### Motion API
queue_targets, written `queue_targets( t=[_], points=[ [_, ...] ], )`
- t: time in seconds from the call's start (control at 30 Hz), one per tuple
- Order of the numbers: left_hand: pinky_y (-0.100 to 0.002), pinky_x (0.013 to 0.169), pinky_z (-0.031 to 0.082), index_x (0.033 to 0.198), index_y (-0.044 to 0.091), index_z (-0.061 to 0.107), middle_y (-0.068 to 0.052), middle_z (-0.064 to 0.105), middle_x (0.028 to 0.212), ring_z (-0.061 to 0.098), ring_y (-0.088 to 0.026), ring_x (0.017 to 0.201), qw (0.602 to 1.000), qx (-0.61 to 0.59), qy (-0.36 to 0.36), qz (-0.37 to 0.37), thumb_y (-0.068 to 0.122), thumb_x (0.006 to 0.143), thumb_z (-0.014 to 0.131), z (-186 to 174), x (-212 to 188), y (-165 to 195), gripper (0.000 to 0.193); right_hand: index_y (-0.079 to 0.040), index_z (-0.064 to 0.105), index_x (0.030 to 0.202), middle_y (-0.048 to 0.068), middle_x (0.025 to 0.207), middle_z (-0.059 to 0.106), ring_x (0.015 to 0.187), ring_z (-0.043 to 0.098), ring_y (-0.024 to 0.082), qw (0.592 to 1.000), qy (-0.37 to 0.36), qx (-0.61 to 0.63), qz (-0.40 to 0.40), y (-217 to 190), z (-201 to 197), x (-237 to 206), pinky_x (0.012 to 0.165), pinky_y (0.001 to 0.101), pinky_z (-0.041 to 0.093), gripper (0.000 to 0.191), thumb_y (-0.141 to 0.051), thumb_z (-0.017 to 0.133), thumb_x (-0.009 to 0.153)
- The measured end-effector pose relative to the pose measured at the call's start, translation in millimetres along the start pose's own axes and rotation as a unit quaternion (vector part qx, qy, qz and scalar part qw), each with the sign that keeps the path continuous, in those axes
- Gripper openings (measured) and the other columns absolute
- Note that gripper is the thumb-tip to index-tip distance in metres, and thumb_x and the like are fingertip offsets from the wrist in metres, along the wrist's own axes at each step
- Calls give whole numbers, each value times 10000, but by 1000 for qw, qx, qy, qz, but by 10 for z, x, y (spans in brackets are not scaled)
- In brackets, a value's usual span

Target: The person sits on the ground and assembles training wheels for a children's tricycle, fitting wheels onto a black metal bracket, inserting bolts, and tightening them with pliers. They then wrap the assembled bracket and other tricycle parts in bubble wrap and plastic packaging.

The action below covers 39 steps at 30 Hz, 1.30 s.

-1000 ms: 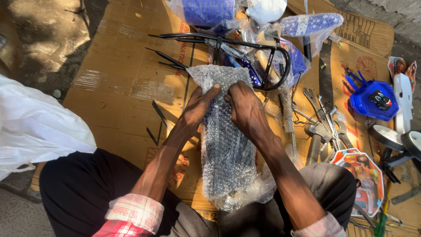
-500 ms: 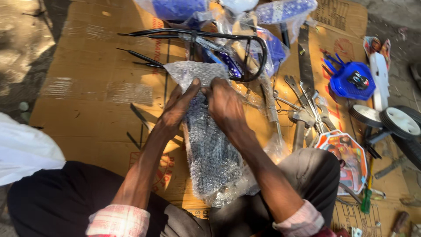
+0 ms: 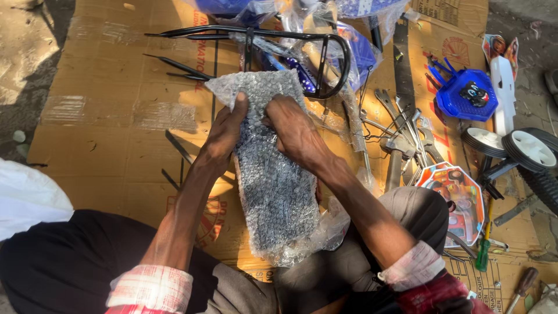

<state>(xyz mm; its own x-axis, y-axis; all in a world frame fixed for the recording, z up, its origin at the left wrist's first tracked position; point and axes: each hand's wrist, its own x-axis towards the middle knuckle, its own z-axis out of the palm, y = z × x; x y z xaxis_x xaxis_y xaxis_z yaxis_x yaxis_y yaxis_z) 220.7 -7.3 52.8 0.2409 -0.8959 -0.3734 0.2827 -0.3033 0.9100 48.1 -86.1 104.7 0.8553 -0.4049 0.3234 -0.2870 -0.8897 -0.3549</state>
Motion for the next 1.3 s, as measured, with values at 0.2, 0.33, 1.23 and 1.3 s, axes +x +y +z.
queue_targets(
  t=[0.2,0.33,1.23,1.3],
  points=[
    [-524,1072,396,1472,-71,375,-272,496,1427,488,-353,1340,996,46,70,-29,816,835,433,67,31,50,1093,28,497,974,215,902,543,824,558,397,996,54,57,33,-178,-136,59,752,519,448,214,-138,631,949],
    [-490,1064,430,1409,-96,455,-303,557,1375,537,-353,1298,994,46,98,-15,789,845,458,128,11,52,1049,44,535,897,240,798,576,734,577,424,973,86,76,199,-343,-41,128,687,535,445,300,-212,617,1030],
    [-381,874,461,1079,64,634,-51,597,958,531,-184,933,990,13,44,135,673,970,446,154,-241,220,647,21,596,936,197,898,634,802,643,327,986,77,71,127,-302,-58,60,734,467,505,158,-113,660,988],
    [-411,847,449,1055,19,606,-75,522,938,469,-210,912,992,25,48,118,663,1014,455,150,-246,216,662,21,574,1014,196,957,624,847,654,313,989,74,97,77,-295,-62,34,765,435,536,85,-64,575,1005]
  ],
)
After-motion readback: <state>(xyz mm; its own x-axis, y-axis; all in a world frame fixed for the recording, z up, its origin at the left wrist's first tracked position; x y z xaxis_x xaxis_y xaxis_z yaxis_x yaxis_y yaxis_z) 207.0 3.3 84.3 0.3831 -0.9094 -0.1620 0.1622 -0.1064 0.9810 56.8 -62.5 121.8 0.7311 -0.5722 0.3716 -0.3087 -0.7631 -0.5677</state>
